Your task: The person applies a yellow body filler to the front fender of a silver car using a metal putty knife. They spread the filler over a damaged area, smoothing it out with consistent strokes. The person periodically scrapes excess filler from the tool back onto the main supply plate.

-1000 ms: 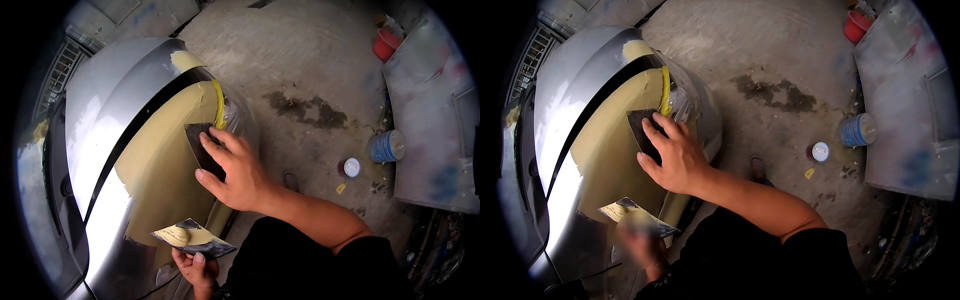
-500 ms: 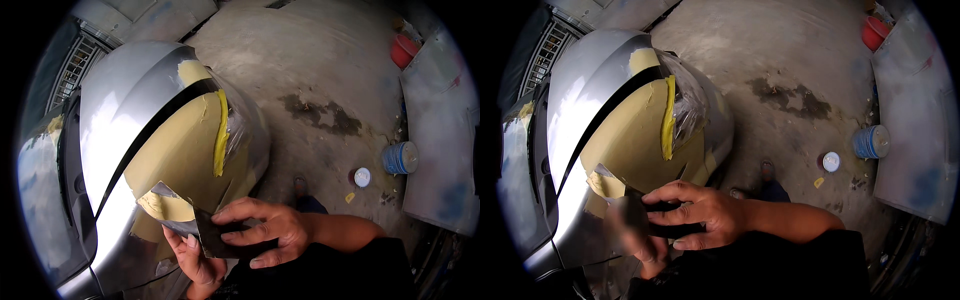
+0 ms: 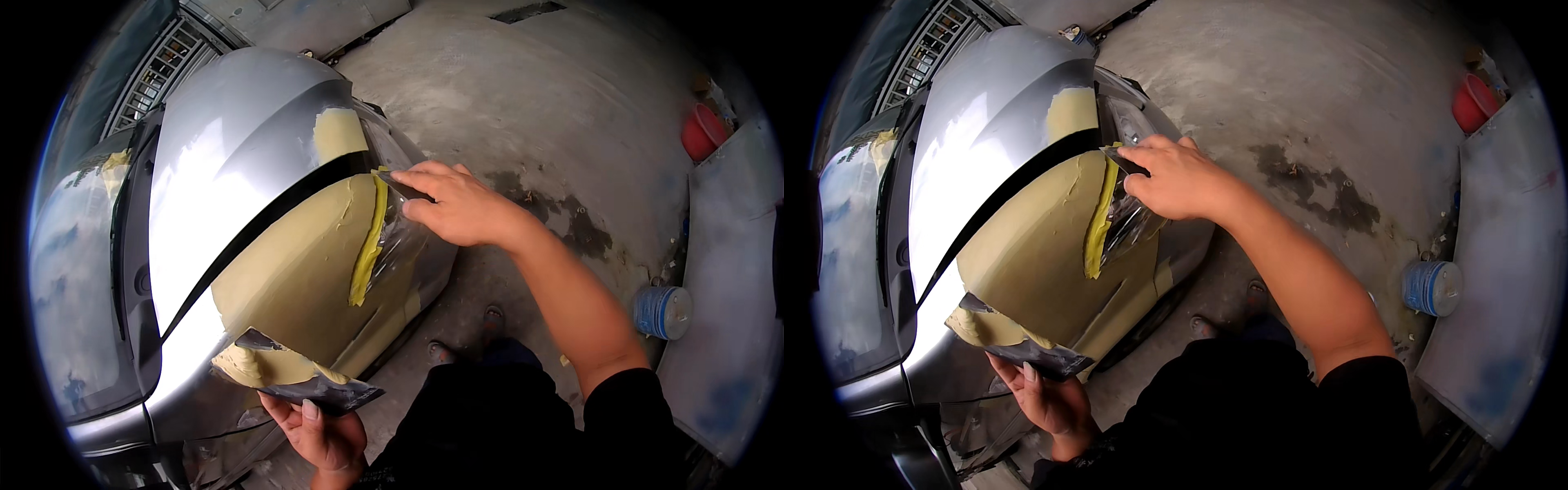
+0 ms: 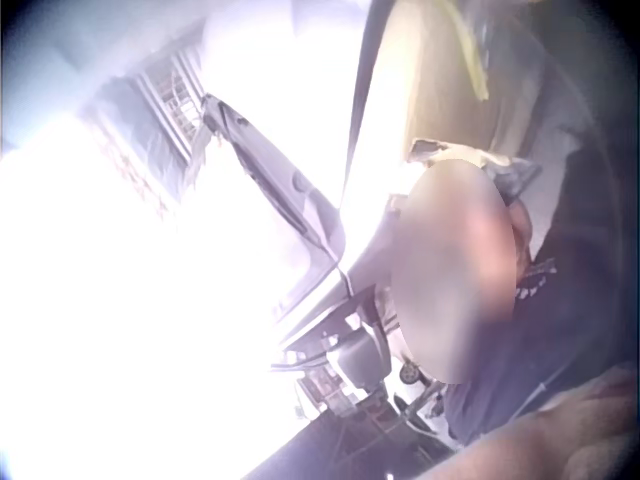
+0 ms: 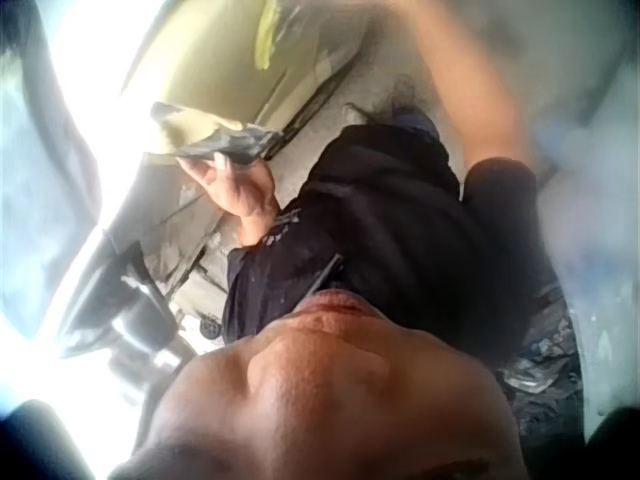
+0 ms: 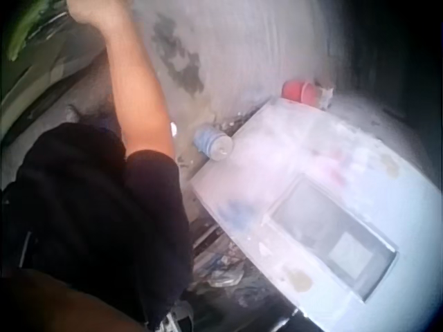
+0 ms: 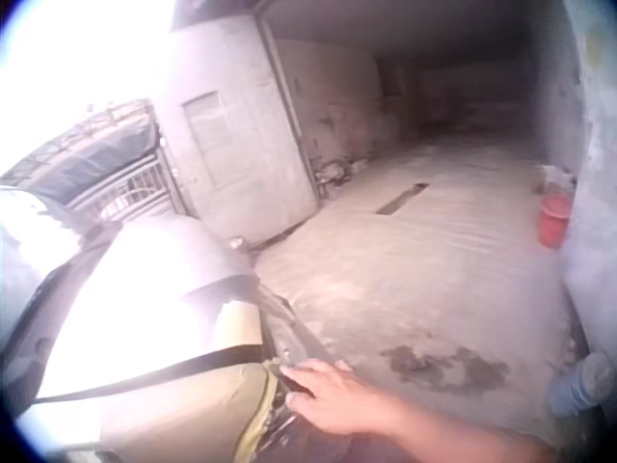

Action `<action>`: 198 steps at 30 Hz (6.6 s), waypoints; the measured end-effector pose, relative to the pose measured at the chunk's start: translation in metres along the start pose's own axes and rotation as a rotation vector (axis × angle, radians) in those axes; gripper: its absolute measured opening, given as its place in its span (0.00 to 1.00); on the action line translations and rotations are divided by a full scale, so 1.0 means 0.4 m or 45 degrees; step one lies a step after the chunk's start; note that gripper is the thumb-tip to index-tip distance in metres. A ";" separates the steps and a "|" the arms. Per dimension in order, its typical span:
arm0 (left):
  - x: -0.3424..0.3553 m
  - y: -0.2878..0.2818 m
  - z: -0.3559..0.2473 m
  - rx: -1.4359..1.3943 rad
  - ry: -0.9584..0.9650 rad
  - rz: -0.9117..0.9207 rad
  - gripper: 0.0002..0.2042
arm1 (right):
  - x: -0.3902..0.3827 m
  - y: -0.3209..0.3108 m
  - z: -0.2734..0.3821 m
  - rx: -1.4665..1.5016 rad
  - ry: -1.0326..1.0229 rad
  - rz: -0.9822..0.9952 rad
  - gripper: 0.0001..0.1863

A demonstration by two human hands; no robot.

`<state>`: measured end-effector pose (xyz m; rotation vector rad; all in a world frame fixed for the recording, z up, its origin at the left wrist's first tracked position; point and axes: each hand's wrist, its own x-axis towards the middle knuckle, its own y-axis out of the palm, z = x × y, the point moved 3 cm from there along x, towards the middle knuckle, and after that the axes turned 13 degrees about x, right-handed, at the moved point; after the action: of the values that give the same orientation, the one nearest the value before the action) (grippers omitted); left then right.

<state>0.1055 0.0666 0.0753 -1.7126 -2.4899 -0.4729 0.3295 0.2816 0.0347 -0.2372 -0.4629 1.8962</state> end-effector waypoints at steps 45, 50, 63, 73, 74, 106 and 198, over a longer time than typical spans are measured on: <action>0.069 -0.022 0.001 -0.174 -0.103 0.127 0.28 | -0.248 0.168 0.095 0.248 -0.706 0.020 0.27; 0.051 -0.026 0.000 -0.134 -0.040 0.131 0.28 | -0.070 0.073 -0.021 0.083 -0.155 -0.219 0.27; 0.010 -0.101 0.015 -0.115 -0.091 0.040 0.27 | 0.002 0.072 0.071 0.214 0.028 0.075 0.28; 0.032 -0.193 0.009 -0.174 -0.140 0.164 0.28 | -0.146 0.240 0.160 0.155 -0.172 -0.404 0.27; 0.035 -0.198 0.007 -0.174 -0.151 0.184 0.28 | -0.150 0.260 0.157 0.153 -0.204 -0.461 0.27; 0.048 -0.064 -0.004 -0.113 -0.108 0.247 0.29 | -0.409 0.243 0.224 0.034 -0.850 -0.322 0.25; 0.053 -0.191 -0.029 -0.078 -0.087 0.227 0.30 | -0.187 0.388 0.166 0.175 -0.401 -0.753 0.28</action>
<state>0.0261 0.0574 0.0756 -1.9836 -2.3600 -0.4862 0.1998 0.1506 0.0245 0.2719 -0.5400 1.3730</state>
